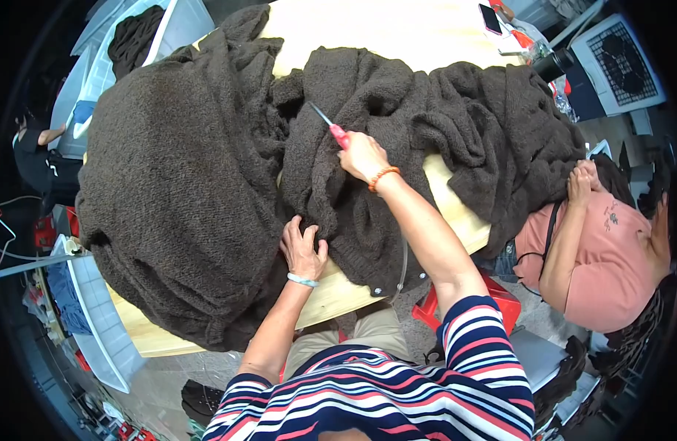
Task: Trim loose threads from finished garments using scissors.
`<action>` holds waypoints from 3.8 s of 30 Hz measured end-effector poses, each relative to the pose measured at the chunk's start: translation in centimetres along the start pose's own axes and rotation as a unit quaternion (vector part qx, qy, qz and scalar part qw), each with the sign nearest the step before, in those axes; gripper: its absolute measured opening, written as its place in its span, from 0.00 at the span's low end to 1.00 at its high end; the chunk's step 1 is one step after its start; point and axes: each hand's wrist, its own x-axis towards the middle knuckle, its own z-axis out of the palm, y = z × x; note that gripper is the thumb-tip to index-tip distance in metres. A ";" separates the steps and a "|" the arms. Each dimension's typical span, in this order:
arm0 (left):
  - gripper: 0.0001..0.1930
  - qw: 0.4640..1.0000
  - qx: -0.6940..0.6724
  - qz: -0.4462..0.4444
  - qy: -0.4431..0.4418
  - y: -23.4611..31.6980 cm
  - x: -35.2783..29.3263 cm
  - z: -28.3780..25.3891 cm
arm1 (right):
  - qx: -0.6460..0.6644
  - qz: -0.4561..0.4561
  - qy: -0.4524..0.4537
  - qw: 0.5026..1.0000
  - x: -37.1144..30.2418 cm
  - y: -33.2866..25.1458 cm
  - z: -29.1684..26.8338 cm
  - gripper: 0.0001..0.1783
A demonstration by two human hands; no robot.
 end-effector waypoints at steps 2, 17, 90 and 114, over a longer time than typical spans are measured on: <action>0.18 0.997 -0.038 0.054 0.040 1.3 0.4 -0.9 | 0.001 0.029 -0.006 1.000 -0.9 1.9 -1.8 0.16; 0.53 0.986 -0.040 0.096 -0.133 11.7 -0.4 0.6 | -0.017 -0.035 0.072 0.997 -11.1 13.2 -9.4 0.18; 0.27 0.987 0.063 0.090 -0.117 2.4 7.3 3.0 | -0.158 -0.196 0.020 0.968 -13.0 2.4 -2.2 0.11; 0.28 0.987 0.056 0.095 -0.117 2.1 7.9 3.5 | -0.097 -0.153 0.005 0.983 -9.1 1.1 -3.6 0.12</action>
